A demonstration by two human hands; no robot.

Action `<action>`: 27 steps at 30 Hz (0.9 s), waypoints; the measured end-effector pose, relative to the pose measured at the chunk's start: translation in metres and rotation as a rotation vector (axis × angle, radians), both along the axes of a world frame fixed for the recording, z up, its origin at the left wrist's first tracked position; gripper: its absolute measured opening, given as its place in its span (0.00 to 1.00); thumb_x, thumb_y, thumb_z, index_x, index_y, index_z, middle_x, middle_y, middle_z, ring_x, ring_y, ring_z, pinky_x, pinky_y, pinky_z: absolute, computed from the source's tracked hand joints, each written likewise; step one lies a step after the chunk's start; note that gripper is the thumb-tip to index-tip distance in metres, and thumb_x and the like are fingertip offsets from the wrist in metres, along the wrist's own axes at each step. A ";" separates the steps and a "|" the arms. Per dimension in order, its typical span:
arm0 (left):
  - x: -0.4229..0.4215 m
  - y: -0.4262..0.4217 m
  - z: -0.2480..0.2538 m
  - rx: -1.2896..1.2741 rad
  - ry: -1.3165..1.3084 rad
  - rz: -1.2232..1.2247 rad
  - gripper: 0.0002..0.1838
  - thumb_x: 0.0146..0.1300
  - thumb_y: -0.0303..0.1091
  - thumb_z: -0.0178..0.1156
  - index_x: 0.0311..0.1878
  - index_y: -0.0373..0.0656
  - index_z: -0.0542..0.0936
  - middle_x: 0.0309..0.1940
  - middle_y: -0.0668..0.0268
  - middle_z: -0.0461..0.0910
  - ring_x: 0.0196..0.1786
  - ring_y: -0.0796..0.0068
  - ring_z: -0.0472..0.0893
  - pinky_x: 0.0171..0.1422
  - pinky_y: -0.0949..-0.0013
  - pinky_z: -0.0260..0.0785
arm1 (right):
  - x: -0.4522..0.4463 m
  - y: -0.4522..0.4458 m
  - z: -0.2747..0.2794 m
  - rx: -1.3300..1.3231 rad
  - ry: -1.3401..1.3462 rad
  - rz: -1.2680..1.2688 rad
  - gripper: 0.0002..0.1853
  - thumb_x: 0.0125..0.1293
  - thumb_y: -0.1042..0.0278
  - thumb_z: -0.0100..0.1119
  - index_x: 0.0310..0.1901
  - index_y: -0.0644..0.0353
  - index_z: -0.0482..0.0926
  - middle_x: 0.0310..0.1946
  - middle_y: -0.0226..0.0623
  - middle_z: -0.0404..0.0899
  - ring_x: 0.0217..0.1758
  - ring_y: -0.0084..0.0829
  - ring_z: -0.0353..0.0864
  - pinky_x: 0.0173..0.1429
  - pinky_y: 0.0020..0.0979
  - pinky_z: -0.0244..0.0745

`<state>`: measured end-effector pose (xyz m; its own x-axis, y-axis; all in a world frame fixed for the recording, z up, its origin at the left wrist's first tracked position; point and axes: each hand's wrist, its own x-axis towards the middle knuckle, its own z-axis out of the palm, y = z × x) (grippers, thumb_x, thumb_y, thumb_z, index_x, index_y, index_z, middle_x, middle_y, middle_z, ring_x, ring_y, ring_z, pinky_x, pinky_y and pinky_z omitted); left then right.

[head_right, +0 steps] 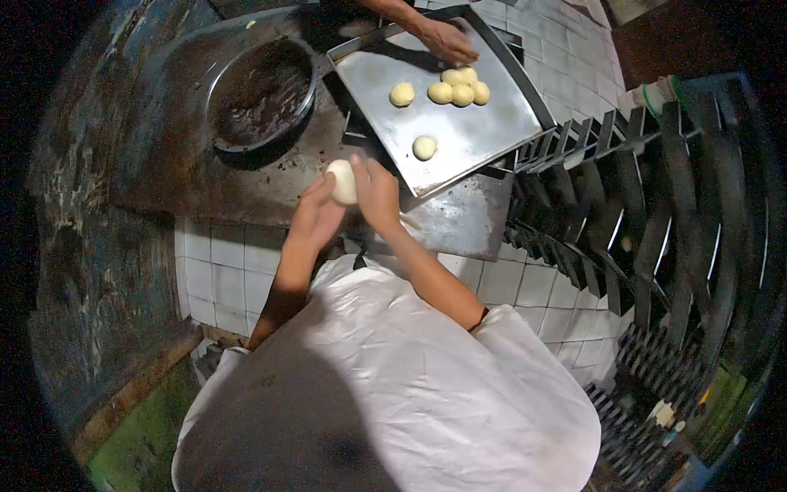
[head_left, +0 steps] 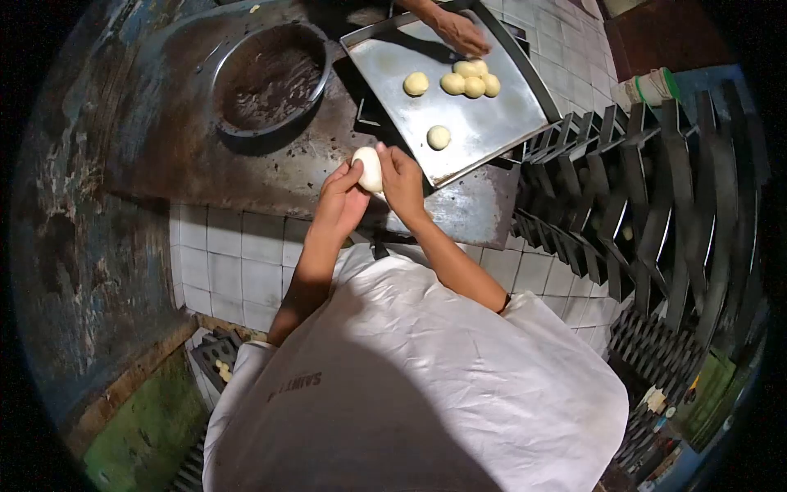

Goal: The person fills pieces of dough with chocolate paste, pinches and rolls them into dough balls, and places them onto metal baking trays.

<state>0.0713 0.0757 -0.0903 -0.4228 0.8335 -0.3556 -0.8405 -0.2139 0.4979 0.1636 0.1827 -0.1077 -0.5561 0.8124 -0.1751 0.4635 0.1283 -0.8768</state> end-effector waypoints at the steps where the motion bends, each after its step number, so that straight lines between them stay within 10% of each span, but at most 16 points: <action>1: -0.005 -0.011 -0.004 0.014 -0.093 0.032 0.15 0.77 0.31 0.57 0.61 0.36 0.75 0.56 0.59 0.81 0.61 0.68 0.80 0.70 0.62 0.70 | -0.005 -0.009 -0.014 -0.413 0.237 0.043 0.25 0.78 0.42 0.54 0.46 0.61 0.83 0.36 0.36 0.86 0.38 0.29 0.83 0.42 0.33 0.76; 4: -0.022 -0.044 -0.007 0.031 -0.182 0.039 0.20 0.76 0.35 0.58 0.65 0.34 0.73 0.61 0.55 0.79 0.66 0.62 0.78 0.75 0.56 0.67 | 0.006 -0.019 -0.032 -1.314 0.489 0.124 0.36 0.75 0.30 0.48 0.63 0.59 0.75 0.45 0.34 0.84 0.43 0.27 0.82 0.47 0.27 0.76; 6: -0.040 -0.060 0.000 0.147 -0.322 0.060 0.24 0.75 0.39 0.60 0.66 0.33 0.71 0.64 0.54 0.77 0.67 0.57 0.77 0.76 0.52 0.65 | 0.017 -0.015 -0.049 -1.030 0.278 0.219 0.34 0.77 0.35 0.50 0.65 0.61 0.72 0.47 0.40 0.82 0.48 0.34 0.82 0.54 0.34 0.75; 8: -0.063 -0.077 -0.005 0.142 -0.391 0.134 0.30 0.72 0.43 0.64 0.67 0.32 0.70 0.64 0.52 0.77 0.67 0.55 0.76 0.76 0.49 0.65 | 0.045 -0.028 -0.121 0.513 -0.334 0.314 0.29 0.75 0.45 0.56 0.65 0.63 0.71 0.52 0.45 0.79 0.56 0.44 0.78 0.60 0.44 0.72; 10: -0.085 -0.093 -0.032 -0.107 -0.250 0.245 0.27 0.69 0.43 0.67 0.63 0.35 0.74 0.59 0.56 0.80 0.64 0.56 0.78 0.73 0.49 0.68 | 0.056 -0.032 -0.126 0.577 -0.705 0.309 0.22 0.67 0.64 0.57 0.60 0.63 0.73 0.64 0.53 0.74 0.65 0.51 0.74 0.69 0.53 0.65; 14: -0.140 -0.121 -0.046 -0.352 -0.250 0.320 0.14 0.67 0.39 0.68 0.51 0.43 0.81 0.45 0.65 0.83 0.51 0.66 0.84 0.60 0.58 0.77 | 0.041 -0.031 -0.110 0.463 -0.951 0.429 0.22 0.59 0.66 0.65 0.55 0.58 0.74 0.67 0.47 0.72 0.67 0.49 0.72 0.67 0.53 0.66; 20: -0.226 -0.166 -0.069 -0.392 -0.335 0.462 0.14 0.70 0.46 0.65 0.48 0.47 0.79 0.40 0.67 0.84 0.43 0.68 0.86 0.52 0.59 0.80 | -0.130 -0.029 -0.024 0.473 -0.406 0.391 0.07 0.72 0.69 0.55 0.44 0.62 0.71 0.34 0.59 0.81 0.41 0.65 0.80 0.41 0.59 0.71; 27: -0.292 -0.198 -0.047 -0.276 -0.309 0.609 0.24 0.73 0.57 0.59 0.60 0.48 0.76 0.52 0.62 0.84 0.60 0.59 0.83 0.69 0.47 0.72 | -0.380 -0.028 -0.056 0.753 -0.411 0.579 0.12 0.71 0.68 0.52 0.52 0.61 0.73 0.38 0.53 0.83 0.40 0.54 0.86 0.41 0.53 0.81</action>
